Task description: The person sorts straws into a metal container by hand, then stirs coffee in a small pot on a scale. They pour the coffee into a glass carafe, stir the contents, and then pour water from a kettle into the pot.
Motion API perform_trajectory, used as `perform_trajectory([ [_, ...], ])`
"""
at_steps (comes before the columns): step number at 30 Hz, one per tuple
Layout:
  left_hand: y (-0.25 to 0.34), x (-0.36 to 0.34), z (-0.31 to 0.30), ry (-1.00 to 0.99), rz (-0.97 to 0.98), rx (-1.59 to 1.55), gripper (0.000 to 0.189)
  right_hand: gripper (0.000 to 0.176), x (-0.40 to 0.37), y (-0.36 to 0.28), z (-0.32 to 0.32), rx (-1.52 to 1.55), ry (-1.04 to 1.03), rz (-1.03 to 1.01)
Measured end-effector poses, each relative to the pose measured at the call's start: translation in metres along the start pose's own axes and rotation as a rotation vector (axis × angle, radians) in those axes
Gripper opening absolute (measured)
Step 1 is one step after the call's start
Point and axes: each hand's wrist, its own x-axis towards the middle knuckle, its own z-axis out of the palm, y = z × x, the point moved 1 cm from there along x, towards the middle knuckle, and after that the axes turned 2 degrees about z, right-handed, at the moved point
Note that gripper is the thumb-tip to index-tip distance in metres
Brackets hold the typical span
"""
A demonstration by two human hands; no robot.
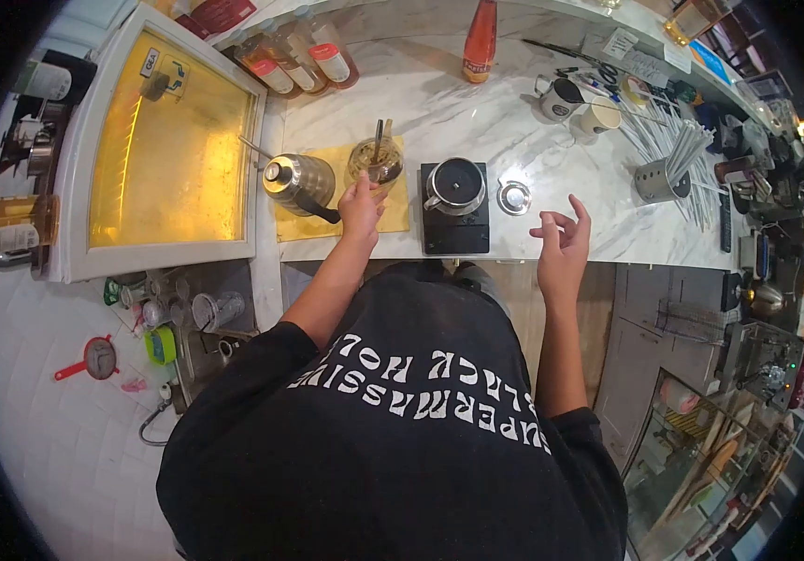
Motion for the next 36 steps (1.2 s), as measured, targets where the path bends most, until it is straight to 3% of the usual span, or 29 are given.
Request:
perform_trajectory([
  [10, -0.025, -0.001, -0.013, 0.145, 0.022, 0.044, 0.036, 0.055, 0.001, 0.031, 0.0, 0.009, -0.049, 0.082],
  [17, -0.039, -0.037, -0.015, 0.17, 0.072, 0.145, 0.068, 0.048, 0.033, 0.054, -0.025, 0.048, -0.112, 0.141],
  [19, -0.019, -0.071, -0.001, 0.187, 0.038, 0.141, 0.07, 0.047, 0.054, 0.048, -0.032, 0.069, -0.11, 0.173],
  [23, -0.045, -0.087, -0.003, 0.215, 0.065, 0.164, 0.067, 0.052, 0.112, 0.024, -0.052, 0.033, -0.086, 0.209],
  [31, -0.07, -0.121, 0.007, 0.335, 0.114, 0.179, 0.057, 0.061, 0.253, 0.009, -0.076, 0.289, 0.065, 0.286],
  [34, -0.076, -0.137, 0.017, 0.372, 0.116, 0.191, 0.058, 0.064, 0.287, 0.018, -0.078, 0.245, -0.036, 0.211],
  [36, -0.082, -0.147, 0.025, 0.409, 0.121, 0.193, 0.056, 0.041, 0.302, 0.033, -0.075, 0.116, -0.048, 0.024],
])
